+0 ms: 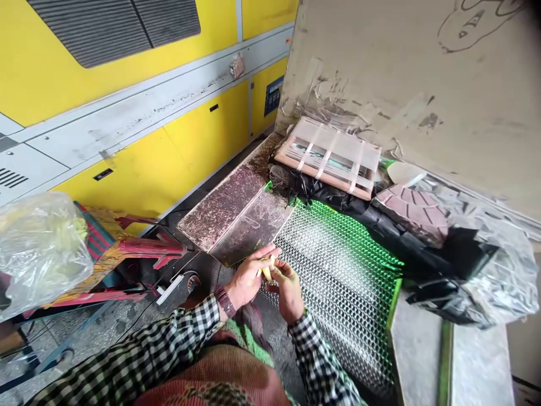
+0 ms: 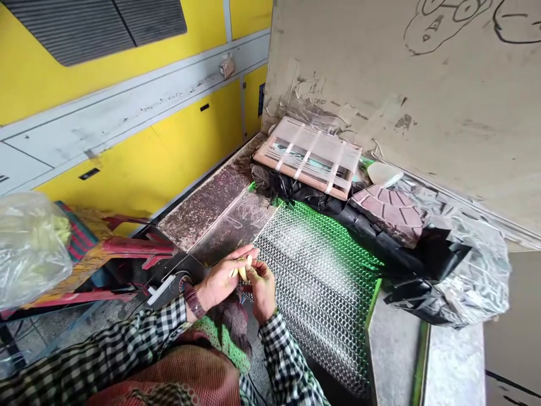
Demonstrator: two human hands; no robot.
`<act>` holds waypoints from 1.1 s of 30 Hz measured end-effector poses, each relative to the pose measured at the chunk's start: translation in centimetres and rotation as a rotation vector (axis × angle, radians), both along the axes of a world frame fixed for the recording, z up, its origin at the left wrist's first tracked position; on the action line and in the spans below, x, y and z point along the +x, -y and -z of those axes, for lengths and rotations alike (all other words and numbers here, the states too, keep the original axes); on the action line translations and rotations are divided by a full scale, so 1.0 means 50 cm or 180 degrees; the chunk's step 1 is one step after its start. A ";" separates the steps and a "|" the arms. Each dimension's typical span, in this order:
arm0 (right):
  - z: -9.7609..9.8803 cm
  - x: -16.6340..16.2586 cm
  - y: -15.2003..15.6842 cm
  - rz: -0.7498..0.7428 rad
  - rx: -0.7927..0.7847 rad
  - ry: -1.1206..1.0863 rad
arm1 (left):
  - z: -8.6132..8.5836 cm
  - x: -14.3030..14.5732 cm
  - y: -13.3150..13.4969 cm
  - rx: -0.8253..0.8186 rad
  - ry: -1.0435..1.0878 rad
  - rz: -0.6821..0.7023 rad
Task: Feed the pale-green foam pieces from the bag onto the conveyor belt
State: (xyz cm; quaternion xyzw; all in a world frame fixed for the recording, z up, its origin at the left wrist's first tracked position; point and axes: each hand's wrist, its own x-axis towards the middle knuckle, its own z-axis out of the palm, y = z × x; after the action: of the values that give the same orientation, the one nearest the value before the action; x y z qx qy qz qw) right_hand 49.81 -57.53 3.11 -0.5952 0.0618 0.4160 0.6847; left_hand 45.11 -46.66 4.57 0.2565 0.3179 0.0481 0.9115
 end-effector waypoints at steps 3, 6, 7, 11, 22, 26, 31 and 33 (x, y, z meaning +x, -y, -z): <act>0.020 0.002 -0.001 0.0080 -0.0140 0.0210 | 0.004 -0.007 -0.002 -0.0019 -0.0022 -0.0123; 0.057 0.030 0.029 0.0033 -0.0956 0.1583 | 0.004 -0.013 -0.005 -0.0119 -0.0275 -0.0300; 0.071 0.046 0.046 -0.0039 -0.1375 0.2188 | 0.003 -0.014 -0.006 -0.0175 -0.0346 -0.0340; 0.120 0.116 0.128 -0.0559 -0.2567 0.3991 | 0.001 -0.016 -0.008 -0.0304 -0.0365 -0.0397; 0.112 0.125 0.137 -0.0933 -0.2638 0.4959 | 0.029 -0.051 -0.034 -0.0319 -0.0378 -0.0509; 0.126 0.116 0.052 -0.1088 -0.2480 0.4609 | 0.024 -0.048 -0.021 -0.0359 -0.0414 -0.0418; 0.138 0.169 0.061 -0.0674 -0.2280 0.3970 | 0.023 -0.053 -0.018 -0.0338 -0.0514 -0.0375; 0.134 0.176 0.087 -0.0746 -0.2239 0.3771 | 0.024 -0.057 -0.022 -0.0315 -0.0521 -0.0409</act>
State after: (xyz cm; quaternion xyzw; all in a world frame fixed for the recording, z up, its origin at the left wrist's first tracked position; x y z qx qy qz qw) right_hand 58.61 -61.88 -3.61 -0.9110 -0.2556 0.0479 0.3203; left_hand 42.25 -45.54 3.38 0.1935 0.4091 0.0695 0.8890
